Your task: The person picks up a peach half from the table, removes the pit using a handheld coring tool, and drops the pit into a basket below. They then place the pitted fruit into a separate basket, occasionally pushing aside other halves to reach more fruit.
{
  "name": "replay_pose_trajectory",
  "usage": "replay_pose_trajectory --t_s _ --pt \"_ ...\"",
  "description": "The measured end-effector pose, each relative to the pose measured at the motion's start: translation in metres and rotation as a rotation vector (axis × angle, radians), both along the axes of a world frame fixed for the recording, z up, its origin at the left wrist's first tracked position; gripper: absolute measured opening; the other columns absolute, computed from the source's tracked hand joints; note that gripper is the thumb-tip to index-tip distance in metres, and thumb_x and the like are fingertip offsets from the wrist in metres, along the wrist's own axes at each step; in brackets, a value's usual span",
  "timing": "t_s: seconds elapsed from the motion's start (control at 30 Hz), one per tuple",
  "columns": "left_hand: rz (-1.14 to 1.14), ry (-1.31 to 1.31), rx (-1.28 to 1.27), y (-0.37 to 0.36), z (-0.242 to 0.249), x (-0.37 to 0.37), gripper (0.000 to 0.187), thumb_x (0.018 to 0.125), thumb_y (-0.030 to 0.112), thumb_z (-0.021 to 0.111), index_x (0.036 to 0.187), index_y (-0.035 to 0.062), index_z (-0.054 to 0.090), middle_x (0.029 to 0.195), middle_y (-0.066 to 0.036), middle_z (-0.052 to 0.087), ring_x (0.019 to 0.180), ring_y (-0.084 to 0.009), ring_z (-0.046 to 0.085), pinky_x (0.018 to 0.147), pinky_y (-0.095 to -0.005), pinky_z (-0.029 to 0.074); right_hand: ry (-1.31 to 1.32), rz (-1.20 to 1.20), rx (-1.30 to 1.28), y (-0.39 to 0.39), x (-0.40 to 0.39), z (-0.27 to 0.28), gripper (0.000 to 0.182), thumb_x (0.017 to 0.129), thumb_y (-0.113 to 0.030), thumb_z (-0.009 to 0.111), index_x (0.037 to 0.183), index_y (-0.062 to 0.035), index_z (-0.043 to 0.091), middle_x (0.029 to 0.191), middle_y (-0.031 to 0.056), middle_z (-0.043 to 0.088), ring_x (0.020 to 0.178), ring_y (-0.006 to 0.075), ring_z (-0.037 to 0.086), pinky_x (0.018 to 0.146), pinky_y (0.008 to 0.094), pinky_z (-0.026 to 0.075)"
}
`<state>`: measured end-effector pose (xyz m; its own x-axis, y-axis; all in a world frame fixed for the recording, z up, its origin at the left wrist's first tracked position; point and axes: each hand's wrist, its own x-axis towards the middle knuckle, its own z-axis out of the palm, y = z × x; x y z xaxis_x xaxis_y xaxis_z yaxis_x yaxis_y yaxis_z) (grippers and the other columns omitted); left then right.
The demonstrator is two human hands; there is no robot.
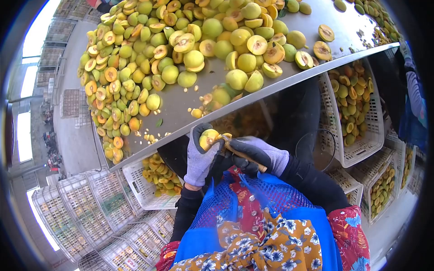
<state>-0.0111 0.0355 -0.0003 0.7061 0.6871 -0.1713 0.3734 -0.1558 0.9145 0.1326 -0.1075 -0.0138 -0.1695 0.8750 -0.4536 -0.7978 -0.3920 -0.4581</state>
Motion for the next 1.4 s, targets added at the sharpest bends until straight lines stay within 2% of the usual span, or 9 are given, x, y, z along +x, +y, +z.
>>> replay_pose_trajectory --t_s 0.37,0.47,0.6,0.93,1.07,1.1,1.2,1.37,1.4 --pt "0.177 -0.042 0.077 -0.014 -0.005 0.000 0.039 0.079 0.004 0.079 0.112 0.0014 0.058 0.096 -0.007 0.063 0.086 -0.0158 0.062 0.078 -0.0281 0.052 -0.565 -0.048 0.003 0.009 -0.014 -0.003 0.045 0.102 -0.042 0.052 0.101 0.0012 0.064 0.078 -0.0002 0.059 0.067 0.0059 0.053 0.059 0.0238 0.044" --pt "0.135 -0.169 -0.492 -0.011 -0.010 -0.013 0.034 0.087 0.010 0.073 0.115 0.0022 0.056 0.095 -0.008 0.063 0.085 -0.0144 0.062 0.074 -0.0260 0.053 -0.562 -0.123 -0.059 0.012 -0.016 0.000 0.045 0.102 -0.042 0.052 0.099 0.0013 0.064 0.077 0.0000 0.059 0.066 0.0061 0.053 0.059 0.0243 0.044" --pt "0.263 -0.347 -0.609 -0.014 -0.009 -0.013 0.030 0.101 0.026 0.054 0.120 0.0034 0.053 0.096 -0.007 0.061 0.087 -0.0124 0.061 0.072 -0.0246 0.052 -0.488 -0.108 -0.141 0.008 -0.013 -0.004 0.043 0.102 -0.040 0.052 0.098 0.0011 0.064 0.075 0.0012 0.060 0.066 0.0062 0.054 0.058 0.0246 0.044" --pt "0.023 -0.207 -0.390 -0.014 -0.022 -0.010 0.030 0.102 0.029 0.055 0.115 0.0023 0.056 0.103 -0.008 0.061 0.089 -0.0129 0.059 0.078 -0.0264 0.051 -0.593 0.086 -0.008 0.001 -0.007 -0.019 0.045 0.101 -0.044 0.052 0.097 -0.0006 0.065 0.073 0.0019 0.060 0.066 0.0068 0.054 0.057 0.0256 0.044" --pt "0.155 -0.251 -0.457 -0.024 -0.013 -0.011 0.030 0.102 0.028 0.055 0.116 0.0020 0.056 0.106 -0.011 0.063 0.090 -0.0154 0.061 0.082 -0.0277 0.052 -0.442 -0.082 -0.178 0.008 -0.008 -0.006 0.034 0.102 -0.042 0.053 0.096 -0.0084 0.057 0.070 -0.0048 0.052 0.057 0.0026 0.048 0.048 0.0191 0.037" --pt "0.280 -0.370 -0.701 -0.022 -0.018 -0.014 0.033 0.102 0.030 0.053 0.121 0.0023 0.053 0.112 -0.012 0.063 0.098 -0.0180 0.062 0.086 -0.0311 0.054 -0.592 -0.093 -0.143 0.008 -0.010 -0.015 0.035 0.101 -0.040 0.053 0.094 -0.0057 0.057 0.070 0.0022 0.055 0.058 0.0094 0.052 0.051 0.0257 0.041" --pt "0.148 -0.462 -0.501 -0.023 -0.026 -0.018 0.039 0.104 0.036 0.048 0.128 0.0045 0.050 0.123 -0.016 0.059 0.116 -0.0257 0.058 0.093 -0.0421 0.055 -1.030 -0.117 0.004 0.001 -0.017 -0.026 0.033 0.100 -0.033 0.054 0.094 -0.0004 0.056 0.070 0.0188 0.060 0.060 0.0279 0.061 0.057 0.0420 0.048" --pt "0.476 -0.519 -1.461 -0.013 -0.021 -0.012 0.047 0.105 0.043 0.040 0.134 0.0060 0.048 0.132 -0.019 0.056 0.126 -0.0307 0.054 0.099 -0.0491 0.052 -1.449 0.011 0.188 -0.003 -0.028 0.006 0.030 0.098 -0.028 0.055 0.105 0.0006 0.051 0.068 0.0242 0.061 0.065 0.0439 0.062 0.056 0.0516 0.046" --pt "0.279 -0.484 -1.150 -0.020 -0.022 -0.013 0.048 0.106 0.043 0.039 0.133 0.0045 0.048 0.131 -0.019 0.057 0.122 -0.0297 0.057 0.099 -0.0469 0.052 -1.486 0.042 0.215 -0.002 -0.029 0.007 0.033 0.098 -0.028 0.054 0.106 0.0032 0.050 0.066 0.0235 0.060 0.061 0.0415 0.062 0.054 0.0506 0.047"
